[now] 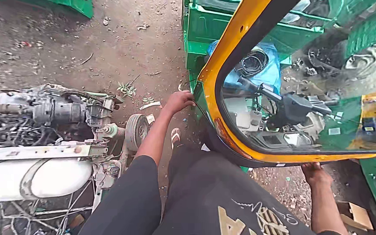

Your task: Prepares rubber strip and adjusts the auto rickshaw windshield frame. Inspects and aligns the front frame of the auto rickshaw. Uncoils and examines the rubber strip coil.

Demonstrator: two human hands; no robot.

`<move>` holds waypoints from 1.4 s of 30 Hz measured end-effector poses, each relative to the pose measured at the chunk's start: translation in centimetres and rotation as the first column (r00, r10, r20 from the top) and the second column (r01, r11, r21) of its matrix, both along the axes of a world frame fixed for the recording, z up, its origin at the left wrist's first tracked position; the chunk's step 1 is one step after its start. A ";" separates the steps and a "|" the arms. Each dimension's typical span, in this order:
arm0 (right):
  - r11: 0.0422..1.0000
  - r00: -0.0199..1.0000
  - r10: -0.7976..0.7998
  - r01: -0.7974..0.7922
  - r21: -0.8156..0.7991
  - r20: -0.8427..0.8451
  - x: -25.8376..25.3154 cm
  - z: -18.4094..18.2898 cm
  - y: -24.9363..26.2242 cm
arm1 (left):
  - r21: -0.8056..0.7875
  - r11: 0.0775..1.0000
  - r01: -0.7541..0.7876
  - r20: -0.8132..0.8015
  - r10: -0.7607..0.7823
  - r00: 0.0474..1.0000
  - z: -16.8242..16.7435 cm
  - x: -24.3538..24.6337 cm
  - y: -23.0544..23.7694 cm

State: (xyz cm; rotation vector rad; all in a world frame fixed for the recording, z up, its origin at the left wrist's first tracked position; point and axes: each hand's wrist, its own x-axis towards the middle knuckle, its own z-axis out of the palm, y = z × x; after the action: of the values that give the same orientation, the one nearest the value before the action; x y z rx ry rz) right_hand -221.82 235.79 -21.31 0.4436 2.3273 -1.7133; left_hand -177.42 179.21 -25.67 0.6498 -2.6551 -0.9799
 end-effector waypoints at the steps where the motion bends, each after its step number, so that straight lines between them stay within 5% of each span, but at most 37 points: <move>1: 1.000 1.000 -0.001 0.001 -0.003 -0.007 0.1 -0.1 -0.3 | -0.005 1.000 -0.003 -0.012 0.003 1.000 0.0 -0.1 -1.0; 13: 0.997 0.997 -0.070 0.070 0.023 -0.012 0.4 0.1 -1.2 | -0.021 0.996 0.082 -0.263 -0.085 0.961 2.7 -3.8 -7.6; 21: 0.997 0.997 -0.070 0.070 0.014 -0.015 0.4 0.3 -1.6 | 0.226 0.957 0.182 -0.167 -0.146 0.975 4.5 -5.9 -10.1; 30: 0.999 0.999 -0.036 0.036 0.030 -0.019 0.9 0.7 -2.0 | 0.421 0.835 0.354 0.196 -0.465 0.863 8.5 -11.9 -13.6; 35: 0.996 0.998 -0.064 0.065 0.058 -0.005 1.0 0.8 -2.4 | 0.582 0.716 0.385 0.151 -0.561 0.814 6.8 -12.8 -15.3; 42: 0.991 0.995 -0.097 0.096 0.098 0.007 1.0 0.9 -2.5 | 0.606 0.693 0.391 0.207 -0.611 0.764 7.9 -13.6 -14.5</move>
State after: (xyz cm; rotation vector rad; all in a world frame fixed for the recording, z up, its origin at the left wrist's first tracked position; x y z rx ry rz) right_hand -220.79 233.32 -20.40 0.5912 2.4262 -1.6374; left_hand -191.00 164.74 -17.82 0.1710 -2.9975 -1.9978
